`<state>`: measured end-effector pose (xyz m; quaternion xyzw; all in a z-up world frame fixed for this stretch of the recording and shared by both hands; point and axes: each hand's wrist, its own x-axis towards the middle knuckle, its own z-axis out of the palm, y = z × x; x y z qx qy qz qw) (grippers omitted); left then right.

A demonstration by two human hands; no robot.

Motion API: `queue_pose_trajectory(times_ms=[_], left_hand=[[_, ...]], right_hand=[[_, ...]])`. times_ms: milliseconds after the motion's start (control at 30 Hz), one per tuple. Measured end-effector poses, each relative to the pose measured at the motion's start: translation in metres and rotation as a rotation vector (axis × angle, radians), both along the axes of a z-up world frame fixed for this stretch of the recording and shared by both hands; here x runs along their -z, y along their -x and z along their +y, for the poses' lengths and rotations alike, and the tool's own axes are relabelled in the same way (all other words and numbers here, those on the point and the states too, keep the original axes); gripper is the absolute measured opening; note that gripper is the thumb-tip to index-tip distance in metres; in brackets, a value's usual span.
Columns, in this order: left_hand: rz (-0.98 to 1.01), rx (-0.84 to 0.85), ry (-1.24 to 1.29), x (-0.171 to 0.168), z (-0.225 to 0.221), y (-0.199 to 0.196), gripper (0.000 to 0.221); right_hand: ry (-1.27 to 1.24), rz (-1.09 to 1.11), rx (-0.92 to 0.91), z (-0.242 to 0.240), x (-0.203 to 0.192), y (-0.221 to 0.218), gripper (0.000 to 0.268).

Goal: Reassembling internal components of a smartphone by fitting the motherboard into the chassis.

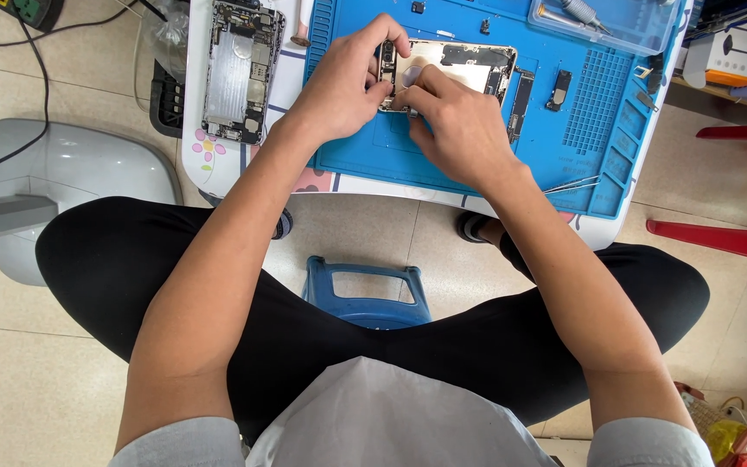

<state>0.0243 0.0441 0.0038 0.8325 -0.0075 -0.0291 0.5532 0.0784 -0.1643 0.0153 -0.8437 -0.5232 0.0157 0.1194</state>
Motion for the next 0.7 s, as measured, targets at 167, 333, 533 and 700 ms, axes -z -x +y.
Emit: queue_pose_trajectory(times_ms=[167, 333, 533, 700], left_hand=[[-0.069, 0.011, 0.066, 0.007, 0.001, 0.000, 0.040], [-0.102, 0.018, 0.098, 0.008, 0.002, -0.002, 0.041], [-0.011, 0.006, 0.147, 0.015, 0.003, -0.009, 0.038], [0.295, -0.188, 0.372, -0.015, -0.005, -0.009, 0.043]], right_hand=[[0.010, -0.034, -0.005, 0.002, 0.002, 0.002, 0.024], [0.016, -0.068, -0.034, 0.002, 0.001, -0.003, 0.023], [-0.050, 0.059, -0.057, -0.002, -0.009, -0.005, 0.025], [-0.214, 0.129, 0.005, -0.002, -0.028, 0.004, 0.019]])
